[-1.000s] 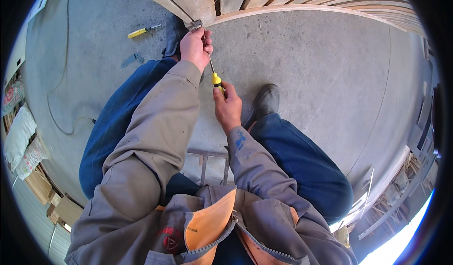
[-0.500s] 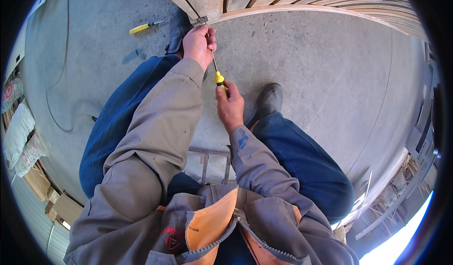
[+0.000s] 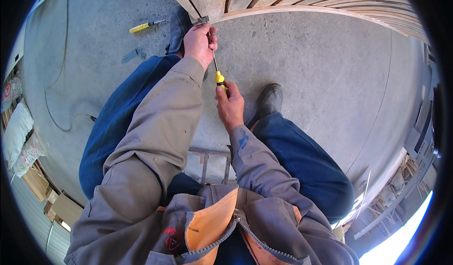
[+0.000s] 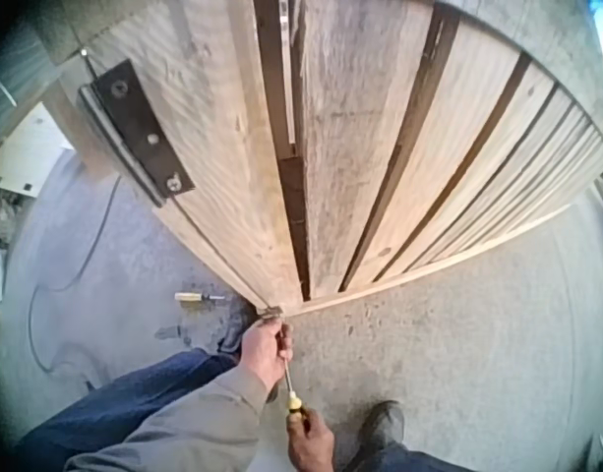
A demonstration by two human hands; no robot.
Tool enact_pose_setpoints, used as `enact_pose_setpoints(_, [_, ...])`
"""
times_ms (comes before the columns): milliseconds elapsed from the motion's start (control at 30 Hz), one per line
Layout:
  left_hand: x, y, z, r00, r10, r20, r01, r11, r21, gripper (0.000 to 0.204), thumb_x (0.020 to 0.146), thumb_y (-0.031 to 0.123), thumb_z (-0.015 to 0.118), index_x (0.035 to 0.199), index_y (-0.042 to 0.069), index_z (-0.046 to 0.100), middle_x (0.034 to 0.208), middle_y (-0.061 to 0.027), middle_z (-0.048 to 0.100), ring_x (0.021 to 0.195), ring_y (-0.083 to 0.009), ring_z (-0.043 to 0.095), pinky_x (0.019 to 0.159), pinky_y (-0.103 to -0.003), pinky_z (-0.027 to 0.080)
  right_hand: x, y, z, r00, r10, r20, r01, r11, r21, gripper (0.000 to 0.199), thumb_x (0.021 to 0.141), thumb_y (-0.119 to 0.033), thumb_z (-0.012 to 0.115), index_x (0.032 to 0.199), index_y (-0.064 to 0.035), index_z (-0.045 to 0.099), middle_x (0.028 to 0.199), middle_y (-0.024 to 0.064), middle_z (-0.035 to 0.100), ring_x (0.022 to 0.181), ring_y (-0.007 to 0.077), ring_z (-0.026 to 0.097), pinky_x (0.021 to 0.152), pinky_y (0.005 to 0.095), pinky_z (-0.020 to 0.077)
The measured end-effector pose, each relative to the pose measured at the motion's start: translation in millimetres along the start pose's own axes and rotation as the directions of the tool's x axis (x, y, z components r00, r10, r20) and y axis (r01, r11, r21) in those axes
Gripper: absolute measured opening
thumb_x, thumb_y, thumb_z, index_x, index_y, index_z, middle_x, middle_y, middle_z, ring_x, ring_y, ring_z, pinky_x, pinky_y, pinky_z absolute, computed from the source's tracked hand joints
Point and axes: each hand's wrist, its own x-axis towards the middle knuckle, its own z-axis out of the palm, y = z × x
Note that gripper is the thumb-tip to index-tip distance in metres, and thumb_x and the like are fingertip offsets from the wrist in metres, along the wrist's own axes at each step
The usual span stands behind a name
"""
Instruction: The person sits on a stool and uses a screwdriver to tighten screws into a wooden crate-like structure. They adjust their position and the structure to access different areas, continuing to secure the wooden slats.
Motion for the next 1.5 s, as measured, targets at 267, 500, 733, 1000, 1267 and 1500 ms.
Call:
enact_pose_setpoints(267, [-0.1, 1.3, -0.3, 0.999, -0.008, 0.045, 0.006, 1.0, 0.028, 0.013, 0.1, 0.016, 0.048, 0.102, 0.009, 0.059, 0.093, -0.0052, 0.064, 0.063, -0.0114, 0.049, 0.049, -0.023, 0.036, 2.3, 1.1, -1.3, 1.0, 0.003, 0.002, -0.003, 1.0, -0.02, 0.037, 0.092, -0.025, 0.064, 0.119, -0.0015, 0.06, 0.09, 0.0162, 0.068, 0.082, 0.0205, 0.066, 0.076, 0.0336, 0.0507])
enact_pose_setpoints(500, [2.1, 0.0, -1.2, 0.998, 0.001, 0.067, -0.002, 1.0, 0.02, 0.013, 0.101, 0.015, 0.047, 0.102, 0.01, 0.059, 0.096, -0.0044, 0.064, 0.063, -0.0109, 0.049, 0.049, -0.023, 0.036, 3.5, 1.4, -2.8, 1.0, 0.007, 0.011, -0.006, 1.0, -0.007, 0.037, 0.092, -0.026, 0.064, 0.119, -0.0012, 0.06, 0.09, 0.0162, 0.068, 0.082, 0.0207, 0.066, 0.075, 0.0333, 0.051])
enact_pose_setpoints(733, [3.6, -1.0, -2.6, 0.998, 0.007, 0.058, -0.006, 1.0, -0.006, 0.011, 0.1, 0.011, 0.047, 0.103, 0.007, 0.058, 0.095, -0.0079, 0.065, 0.062, -0.0141, 0.049, 0.049, -0.025, 0.036, 3.3, 0.4, -2.8, 1.0, 0.011, 0.014, -0.011, 1.0, -0.002, 0.037, 0.092, -0.025, 0.064, 0.119, -0.0008, 0.06, 0.089, 0.0153, 0.068, 0.081, 0.0205, 0.066, 0.075, 0.0331, 0.0508])
enact_pose_setpoints(1000, [2.3, -0.5, -3.1, 0.998, 0.006, 0.062, -0.005, 1.0, -0.007, 0.012, 0.099, 0.012, 0.048, 0.103, 0.007, 0.058, 0.095, -0.0077, 0.065, 0.063, -0.014, 0.049, 0.05, -0.025, 0.037, 4.4, 0.9, -1.5, 1.0, 0.012, 0.018, -0.012, 1.0, 0.01, 0.035, 0.092, -0.024, 0.064, 0.119, -0.001, 0.06, 0.087, 0.0138, 0.067, 0.08, 0.0186, 0.064, 0.075, 0.0319, 0.0501])
enact_pose_setpoints(1267, [1.0, -0.1, -4.4, 0.997, 0.0, 0.08, -0.001, 1.0, 0.012, 0.012, 0.1, 0.014, 0.049, 0.105, 0.009, 0.059, 0.097, -0.0048, 0.065, 0.065, -0.0112, 0.05, 0.052, -0.023, 0.038, 4.3, 1.6, -1.5, 1.0, 0.006, 0.019, -0.006, 1.0, 0.012, 0.034, 0.093, -0.023, 0.064, 0.119, -0.0017, 0.06, 0.087, 0.014, 0.067, 0.079, 0.0182, 0.064, 0.074, 0.0321, 0.0502])
enact_pose_setpoints(1500, [2.1, -0.7, -5.0, 0.996, 0.012, 0.091, -0.012, 1.0, -0.004, 0.012, 0.1, 0.012, 0.048, 0.104, 0.007, 0.058, 0.097, -0.0069, 0.065, 0.064, -0.0131, 0.05, 0.051, -0.025, 0.037, 5.1, 4.6, -1.2, 1.0, 0.005, 0.017, -0.005, 1.0, -0.003, 0.036, 0.093, -0.025, 0.064, 0.12, -0.0018, 0.06, 0.088, 0.0143, 0.068, 0.08, 0.0189, 0.065, 0.074, 0.0327, 0.0504])
